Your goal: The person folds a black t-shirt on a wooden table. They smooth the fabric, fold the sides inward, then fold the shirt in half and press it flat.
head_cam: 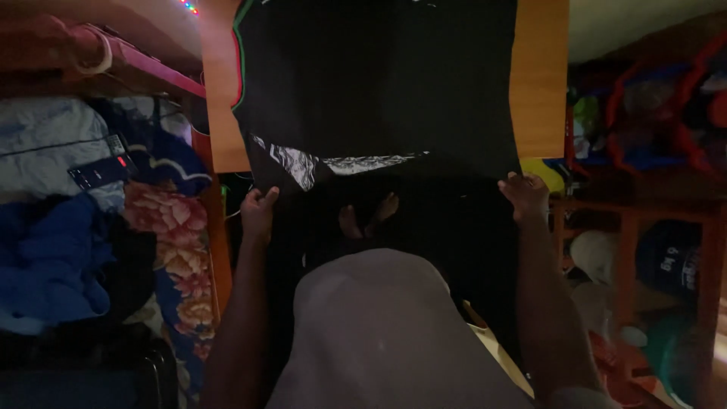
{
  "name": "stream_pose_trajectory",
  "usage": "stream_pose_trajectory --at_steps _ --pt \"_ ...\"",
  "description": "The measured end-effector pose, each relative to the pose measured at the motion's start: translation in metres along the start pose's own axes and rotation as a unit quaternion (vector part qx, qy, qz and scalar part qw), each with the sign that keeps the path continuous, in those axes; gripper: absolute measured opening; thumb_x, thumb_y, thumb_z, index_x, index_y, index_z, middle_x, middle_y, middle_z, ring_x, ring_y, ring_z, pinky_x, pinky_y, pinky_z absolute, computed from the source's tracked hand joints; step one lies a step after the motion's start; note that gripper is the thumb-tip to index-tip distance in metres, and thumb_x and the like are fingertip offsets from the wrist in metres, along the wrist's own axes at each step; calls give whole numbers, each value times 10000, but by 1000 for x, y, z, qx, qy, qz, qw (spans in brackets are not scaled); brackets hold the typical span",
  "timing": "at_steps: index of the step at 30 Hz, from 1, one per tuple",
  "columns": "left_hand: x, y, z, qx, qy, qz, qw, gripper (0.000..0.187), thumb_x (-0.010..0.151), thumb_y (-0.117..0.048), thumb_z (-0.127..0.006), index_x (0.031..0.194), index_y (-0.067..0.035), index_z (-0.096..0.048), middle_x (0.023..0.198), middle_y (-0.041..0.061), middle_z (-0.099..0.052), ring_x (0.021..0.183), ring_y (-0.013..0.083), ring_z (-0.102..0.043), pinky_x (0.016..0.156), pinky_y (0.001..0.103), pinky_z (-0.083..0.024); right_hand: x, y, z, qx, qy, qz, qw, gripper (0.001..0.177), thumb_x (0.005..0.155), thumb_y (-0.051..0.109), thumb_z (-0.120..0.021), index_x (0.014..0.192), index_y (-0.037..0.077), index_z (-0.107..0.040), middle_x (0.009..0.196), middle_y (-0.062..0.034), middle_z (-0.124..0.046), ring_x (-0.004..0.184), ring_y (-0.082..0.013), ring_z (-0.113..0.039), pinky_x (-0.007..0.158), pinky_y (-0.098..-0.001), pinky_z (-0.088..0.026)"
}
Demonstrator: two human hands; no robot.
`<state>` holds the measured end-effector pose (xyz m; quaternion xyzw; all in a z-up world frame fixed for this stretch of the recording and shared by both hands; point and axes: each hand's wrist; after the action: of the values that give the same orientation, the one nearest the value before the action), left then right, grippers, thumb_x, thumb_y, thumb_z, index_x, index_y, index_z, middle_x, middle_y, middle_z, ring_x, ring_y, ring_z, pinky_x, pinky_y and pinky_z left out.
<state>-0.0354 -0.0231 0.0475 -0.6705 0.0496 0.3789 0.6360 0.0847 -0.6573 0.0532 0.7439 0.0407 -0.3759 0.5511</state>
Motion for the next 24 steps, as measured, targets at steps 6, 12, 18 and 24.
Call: stream_pose_trajectory --at_steps 6,12,18,24 --pt "-25 -3 11 50 13 -6 999 308 902 -309 -786 881 -95 -565 738 -50 -495 655 83 -470 596 283 -396 -19 0 -3 7 26 51 998 496 1028 86 -667 1422 -121 -449 1238 -262 -652 935 -333 -738 805 -423 -638" --pt "-42 2 24 71 25 20 997 355 948 -318 -791 985 -41 -573 756 -19 -472 661 97 -424 591 300 -351 -30 -1 2 -77 -16 48 996 506 992 37 -715 1422 -88 -479 1175 -228 -660 852 -280 -722 778 -427 -664" --pt "-63 -15 15 73 14 96 993 369 874 -307 -774 1106 -48 -652 828 13 -697 694 108 -617 629 282 -487 -42 -5 17 -1 -49 11 999 417 1029 124 -646 1374 -72 -518 1174 -230 -669 842 -283 -739 779 -411 -663" --pt "-74 -10 25 56 41 80 994 378 930 -310 -784 1123 -9 -660 869 44 -642 749 147 -578 684 319 -468 -50 -1 31 -44 -67 33 996 405 1066 203 -599 1369 -58 -538 1186 -242 -674 857 -282 -740 797 -404 -665"
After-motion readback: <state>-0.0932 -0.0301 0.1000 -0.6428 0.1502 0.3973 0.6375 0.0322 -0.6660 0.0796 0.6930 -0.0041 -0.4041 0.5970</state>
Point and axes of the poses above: each hand's wrist, its own x-axis towards the middle knuckle, its own z-axis out of the back of the hand, y = z × x
